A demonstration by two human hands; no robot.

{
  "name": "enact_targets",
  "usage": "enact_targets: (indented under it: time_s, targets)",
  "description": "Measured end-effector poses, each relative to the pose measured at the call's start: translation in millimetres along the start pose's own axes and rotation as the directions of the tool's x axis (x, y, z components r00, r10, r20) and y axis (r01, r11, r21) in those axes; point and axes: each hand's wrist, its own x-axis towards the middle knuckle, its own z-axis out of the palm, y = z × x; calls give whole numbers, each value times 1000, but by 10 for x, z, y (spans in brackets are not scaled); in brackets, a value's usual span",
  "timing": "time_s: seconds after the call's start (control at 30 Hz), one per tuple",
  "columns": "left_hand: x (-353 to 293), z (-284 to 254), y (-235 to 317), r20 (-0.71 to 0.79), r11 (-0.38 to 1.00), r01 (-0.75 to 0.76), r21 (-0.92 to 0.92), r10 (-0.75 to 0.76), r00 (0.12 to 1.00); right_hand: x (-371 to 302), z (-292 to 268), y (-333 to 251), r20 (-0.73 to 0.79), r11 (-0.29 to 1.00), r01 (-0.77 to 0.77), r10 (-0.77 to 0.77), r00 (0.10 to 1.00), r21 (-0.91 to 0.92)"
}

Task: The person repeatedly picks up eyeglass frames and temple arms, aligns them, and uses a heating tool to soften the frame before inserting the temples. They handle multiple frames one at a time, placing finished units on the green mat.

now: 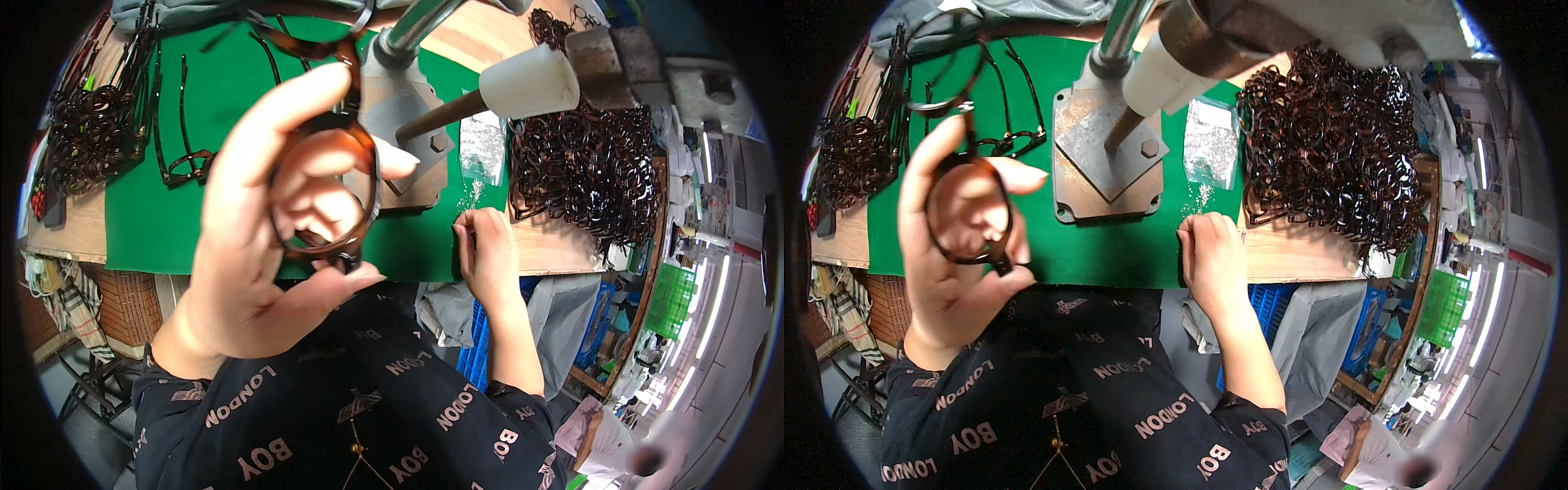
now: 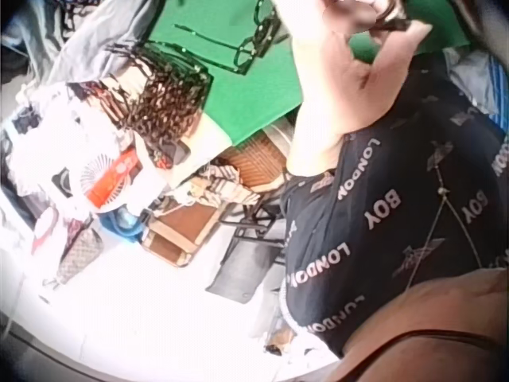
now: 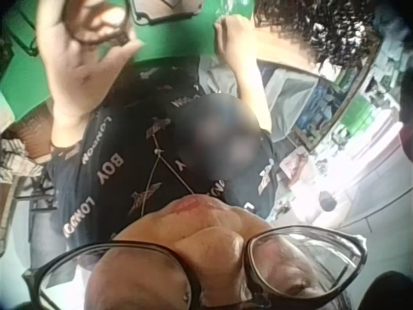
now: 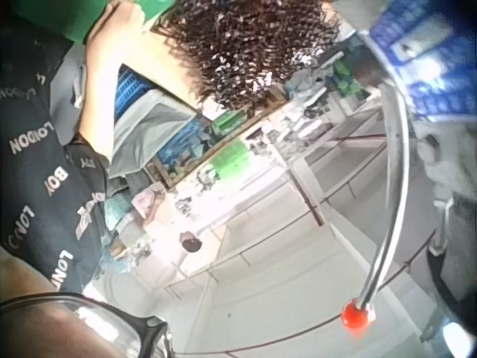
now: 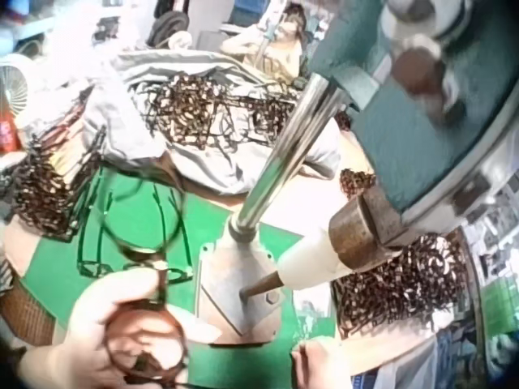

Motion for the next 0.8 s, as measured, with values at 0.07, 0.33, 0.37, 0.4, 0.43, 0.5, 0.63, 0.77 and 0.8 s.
enact_targets:
  time_s: [0.07,0.33,0.37,0.4,0.43,0.5,0.63,0.77,0.8]
  targets:
    - [-1,11,-21,50,995,47,-93,-43,998,74,-87,-26,86,1000,18,-18,996,0]
    - [15,96,-65,215,974,167,-153,-132,968,414,-359,-842,-200,475,289,-231,952,831]
    - [15,102,-69,204,971,157,-180,-120,972,430,-343,-850,-208,521,319,-260,943,792]
    - [17,98,-69,196,976,146,-164,-113,974,446,-331,-859,-214,565,348,-291,933,748]
    - [8,96,-82,187,979,137,-148,-108,976,453,-313,-859,-220,564,349,-286,933,748]
    - [-9,79,-77,179,985,137,-105,-117,977,476,-302,-855,-217,579,373,-322,922,725]
    - [-3,55,-109,198,993,111,-39,-101,975,485,-304,-831,-220,625,408,-358,907,666]
    - [13,61,-86,200,989,142,-27,-134,971,447,-314,-848,-203,646,341,-280,938,683]
    - [10,67,-88,198,988,151,-29,-142,970,440,-306,-846,-204,642,329,-264,943,692]
